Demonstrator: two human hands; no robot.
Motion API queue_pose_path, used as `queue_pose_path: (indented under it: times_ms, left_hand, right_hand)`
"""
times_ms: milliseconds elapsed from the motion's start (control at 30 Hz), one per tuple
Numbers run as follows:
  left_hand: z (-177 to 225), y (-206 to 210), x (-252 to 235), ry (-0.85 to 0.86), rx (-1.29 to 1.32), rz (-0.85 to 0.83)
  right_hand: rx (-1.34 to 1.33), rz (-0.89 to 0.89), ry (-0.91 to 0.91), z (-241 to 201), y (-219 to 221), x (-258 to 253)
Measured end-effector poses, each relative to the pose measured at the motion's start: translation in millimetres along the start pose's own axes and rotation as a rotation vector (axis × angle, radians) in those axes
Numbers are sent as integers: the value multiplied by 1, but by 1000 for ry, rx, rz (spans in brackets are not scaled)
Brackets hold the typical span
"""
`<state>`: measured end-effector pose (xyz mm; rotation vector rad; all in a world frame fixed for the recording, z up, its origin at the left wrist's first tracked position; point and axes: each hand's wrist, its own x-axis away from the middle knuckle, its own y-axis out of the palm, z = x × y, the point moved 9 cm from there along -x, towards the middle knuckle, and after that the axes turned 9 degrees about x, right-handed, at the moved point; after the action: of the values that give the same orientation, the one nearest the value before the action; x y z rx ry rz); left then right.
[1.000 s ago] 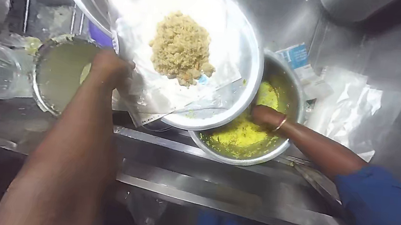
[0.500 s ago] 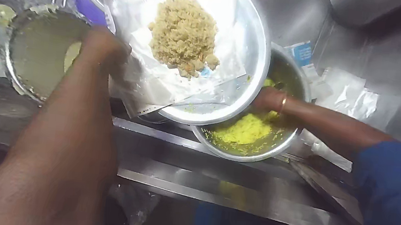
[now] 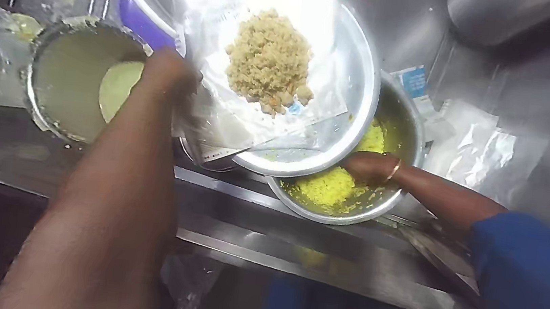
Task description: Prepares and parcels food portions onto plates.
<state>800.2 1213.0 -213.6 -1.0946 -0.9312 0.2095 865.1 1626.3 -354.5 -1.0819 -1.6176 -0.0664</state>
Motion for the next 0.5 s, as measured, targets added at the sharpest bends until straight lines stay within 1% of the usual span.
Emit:
queue_pose_path:
  times_ms: [67,133,267,400,500]
  left_hand:
    - [4,-2,5,-3,-2,-15]
    - [5,-2,9,-13,-7,-32]
    - [6,0,7,-6,-22,-40]
    - [5,-1,1,3,-15,-30]
    - [3,0,1,-2,-18,-34]
  right_hand:
    - [13,-19,37,-1,-22,35]
    - [6,-78,50,-4,-31,59]
    - [-76,-119,-5,-7,-33,68]
    - [-219,-80,-19,9,-35,61]
    - [-275,-49,-15,19,-41,66]
